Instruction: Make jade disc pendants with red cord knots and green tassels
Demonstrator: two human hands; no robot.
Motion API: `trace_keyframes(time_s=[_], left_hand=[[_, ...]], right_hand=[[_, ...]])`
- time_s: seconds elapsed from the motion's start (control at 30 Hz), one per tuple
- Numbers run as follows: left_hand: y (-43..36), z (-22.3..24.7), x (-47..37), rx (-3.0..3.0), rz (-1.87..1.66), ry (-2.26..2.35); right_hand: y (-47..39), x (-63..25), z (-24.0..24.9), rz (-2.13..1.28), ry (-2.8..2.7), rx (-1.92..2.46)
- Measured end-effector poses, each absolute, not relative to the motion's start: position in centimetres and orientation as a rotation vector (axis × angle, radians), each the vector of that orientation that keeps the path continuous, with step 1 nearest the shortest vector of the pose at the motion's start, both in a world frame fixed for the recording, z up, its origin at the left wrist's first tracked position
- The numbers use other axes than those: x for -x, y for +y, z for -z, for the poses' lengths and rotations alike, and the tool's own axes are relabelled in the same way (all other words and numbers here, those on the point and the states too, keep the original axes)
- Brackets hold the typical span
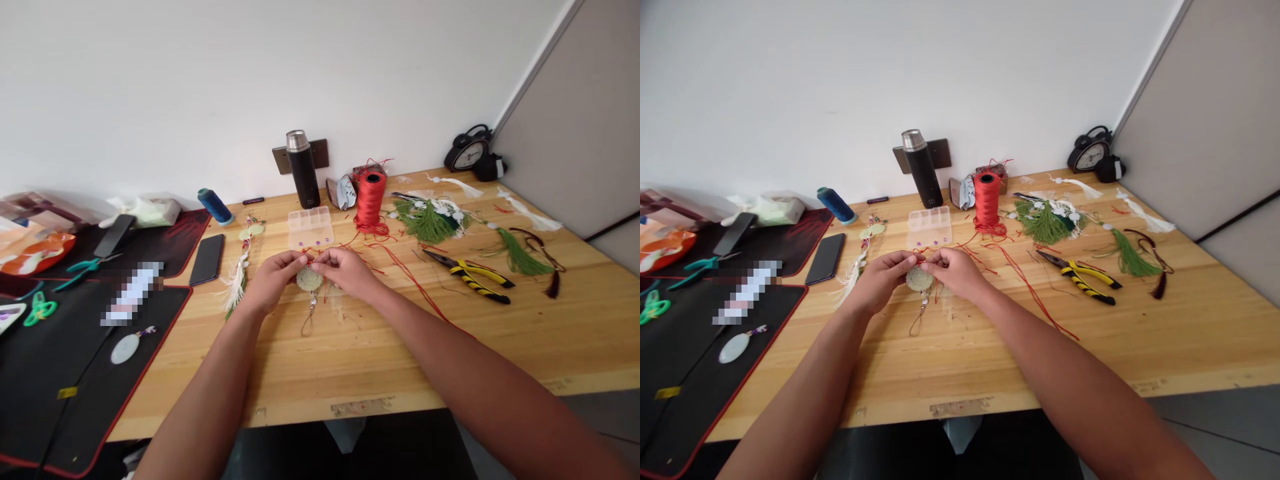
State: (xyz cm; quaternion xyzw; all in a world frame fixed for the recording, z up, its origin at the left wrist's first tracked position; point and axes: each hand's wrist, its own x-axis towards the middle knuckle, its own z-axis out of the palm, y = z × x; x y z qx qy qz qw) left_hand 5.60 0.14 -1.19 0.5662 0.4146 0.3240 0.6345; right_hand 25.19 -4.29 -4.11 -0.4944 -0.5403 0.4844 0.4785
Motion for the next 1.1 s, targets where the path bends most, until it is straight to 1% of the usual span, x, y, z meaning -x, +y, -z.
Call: trace_keyframes(time_s=[0.3,0.53,0.8,1.1], left_hand=[[0.4,1.5,-5.6,-1.410,-0.807,0.992],[0.7,2.1,-5.4,-1.670,-0.773,1.028],[1.1,3.1,-5.2,-1.615,-0.768,1.029],[1.0,3.0,-5.3,-1.687,-0.714,1.103]], right_hand=[[-4.4,-25.2,3.9,-1.185,-1.339,1.199],[-4.5,-25.3,3.6,-1.191,-1.353,1.188],[-4.3,-25.3,4.0,-1.131,-1.476,1.163],[-4.2,-25.3,4.2,-1.190,-1.471,1.130]])
